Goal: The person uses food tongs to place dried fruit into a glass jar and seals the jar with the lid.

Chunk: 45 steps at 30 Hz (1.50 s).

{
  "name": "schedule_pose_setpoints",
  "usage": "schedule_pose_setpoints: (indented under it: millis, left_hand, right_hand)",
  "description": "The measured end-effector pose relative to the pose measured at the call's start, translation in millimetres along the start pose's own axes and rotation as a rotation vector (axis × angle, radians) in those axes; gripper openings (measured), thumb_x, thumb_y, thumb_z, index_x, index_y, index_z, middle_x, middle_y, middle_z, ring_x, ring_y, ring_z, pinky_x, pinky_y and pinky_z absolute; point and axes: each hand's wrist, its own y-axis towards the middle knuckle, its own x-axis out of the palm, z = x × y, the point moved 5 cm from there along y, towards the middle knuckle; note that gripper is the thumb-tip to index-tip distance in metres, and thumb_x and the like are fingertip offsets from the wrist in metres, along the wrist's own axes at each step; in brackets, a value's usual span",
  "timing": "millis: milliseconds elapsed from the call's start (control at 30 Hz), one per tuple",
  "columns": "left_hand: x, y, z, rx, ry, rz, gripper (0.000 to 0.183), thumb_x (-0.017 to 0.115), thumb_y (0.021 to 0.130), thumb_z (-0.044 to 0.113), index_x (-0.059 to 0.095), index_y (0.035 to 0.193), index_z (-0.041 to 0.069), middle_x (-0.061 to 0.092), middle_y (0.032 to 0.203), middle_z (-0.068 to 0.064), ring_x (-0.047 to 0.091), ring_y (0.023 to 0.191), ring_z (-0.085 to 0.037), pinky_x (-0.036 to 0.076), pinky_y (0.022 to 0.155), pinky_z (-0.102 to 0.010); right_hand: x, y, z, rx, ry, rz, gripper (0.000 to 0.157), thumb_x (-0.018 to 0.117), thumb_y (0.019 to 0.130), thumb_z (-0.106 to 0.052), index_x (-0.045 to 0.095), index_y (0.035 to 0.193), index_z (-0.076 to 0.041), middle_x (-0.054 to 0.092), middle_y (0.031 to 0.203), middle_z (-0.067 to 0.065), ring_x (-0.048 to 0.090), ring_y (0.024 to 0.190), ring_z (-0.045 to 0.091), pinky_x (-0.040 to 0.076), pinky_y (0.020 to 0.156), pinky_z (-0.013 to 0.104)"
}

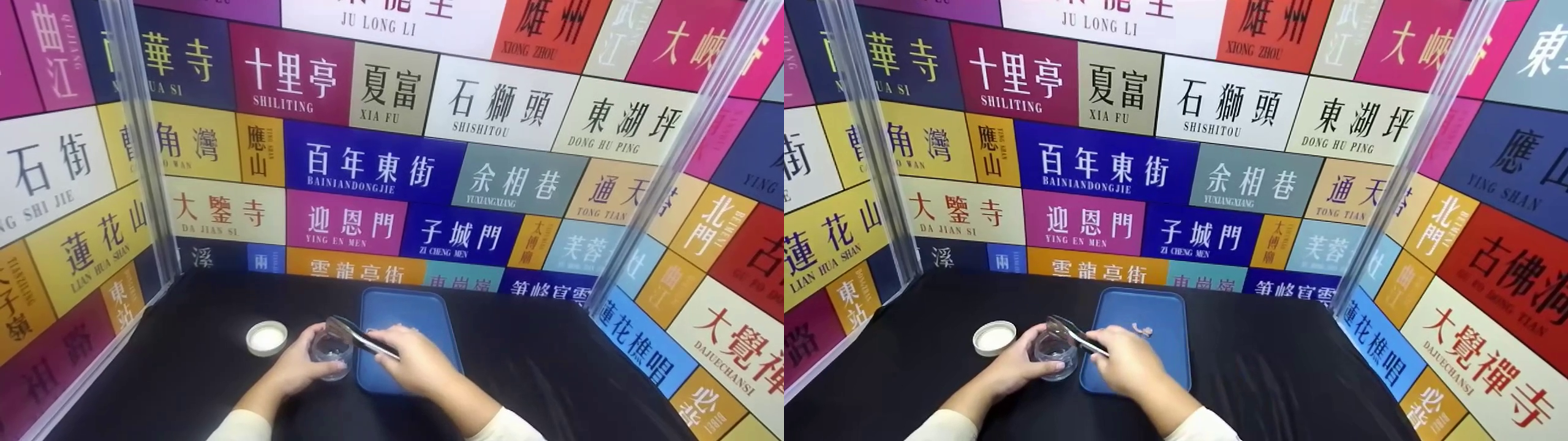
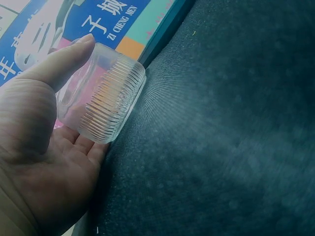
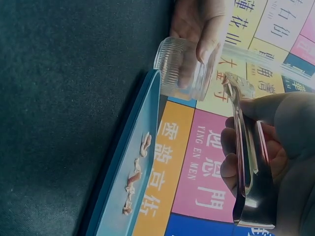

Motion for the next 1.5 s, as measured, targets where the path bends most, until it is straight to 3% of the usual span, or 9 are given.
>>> schedule_pose_setpoints:
  millis: [100,267,633,800,1267,1500]
  left_hand:
    - [0.2,0.4,0.1,0.007,-0.008,0.002,0.093,0.097,0.076,0.027,0.049,0.154,0.010,0.063,0.152,-0.017,0.060,0.140,-0.038,0.039,0.125,-0.063]
    - [0.6,0.7,-1.5,0.008,-0.005,0.006,0.094,0.098,0.076,0.027,0.050,0.154,0.011,0.064,0.150,-0.016,0.061,0.139,-0.037,0.039,0.125,-0.063]
    - [1.6,0.3,0.8,0.004,-0.037,-0.022,0.091,0.096,0.078,0.025,0.049,0.155,0.011,0.061,0.155,-0.016,0.057,0.145,-0.038,0.035,0.128,-0.062]
    - [1.9,-0.6,2.2,0.013,-0.039,-0.022,0.089,0.096,0.078,0.023,0.050,0.154,0.011,0.061,0.155,-0.016,0.057,0.144,-0.037,0.035,0.128,-0.062]
    - [1.1,-0.2,0.5,0.000,-0.002,-0.007,0.092,0.097,0.077,0.027,0.050,0.155,0.014,0.063,0.153,-0.014,0.060,0.140,-0.036,0.039,0.125,-0.062]
    - [1.1,0.9,0.2,-0.004,-0.004,-0.010,0.093,0.097,0.077,0.029,0.049,0.155,0.015,0.064,0.151,-0.013,0.061,0.138,-0.035,0.040,0.125,-0.062]
  right_hand:
    - [1.1,-0.6,0.3,-0.001,-0.001,-0.003,0.041,0.074,0.099,-0.021,0.072,0.140,-0.023,0.078,0.130,0.000,0.070,0.129,0.029,0.045,0.120,0.065]
    - [2.3,-1.9,2.5,0.019,0.006,-0.017,0.047,0.075,0.098,-0.026,0.069,0.144,-0.021,0.076,0.133,0.003,0.066,0.135,0.032,0.043,0.123,0.064]
    - [0.6,-4.5,16.0,0.097,-0.002,-0.008,0.060,0.078,0.095,-0.036,0.063,0.149,-0.016,0.071,0.138,0.003,0.069,0.119,0.021,0.059,0.100,0.045]
    - [-4.3,-5.8,30.1,0.128,0.011,-0.002,0.061,0.078,0.095,-0.036,0.062,0.150,-0.015,0.071,0.138,0.006,0.068,0.115,0.020,0.059,0.097,0.043]
    - [-16.6,-11.5,85.8,0.245,-0.023,0.032,0.061,0.078,0.095,-0.033,0.063,0.148,-0.007,0.068,0.144,0.018,0.066,0.132,0.036,0.052,0.115,0.057]
    - [-21.1,-18.4,110.3,0.340,-0.046,0.029,0.059,0.080,0.094,-0.031,0.065,0.147,-0.009,0.068,0.142,0.018,0.067,0.129,0.036,0.052,0.114,0.058]
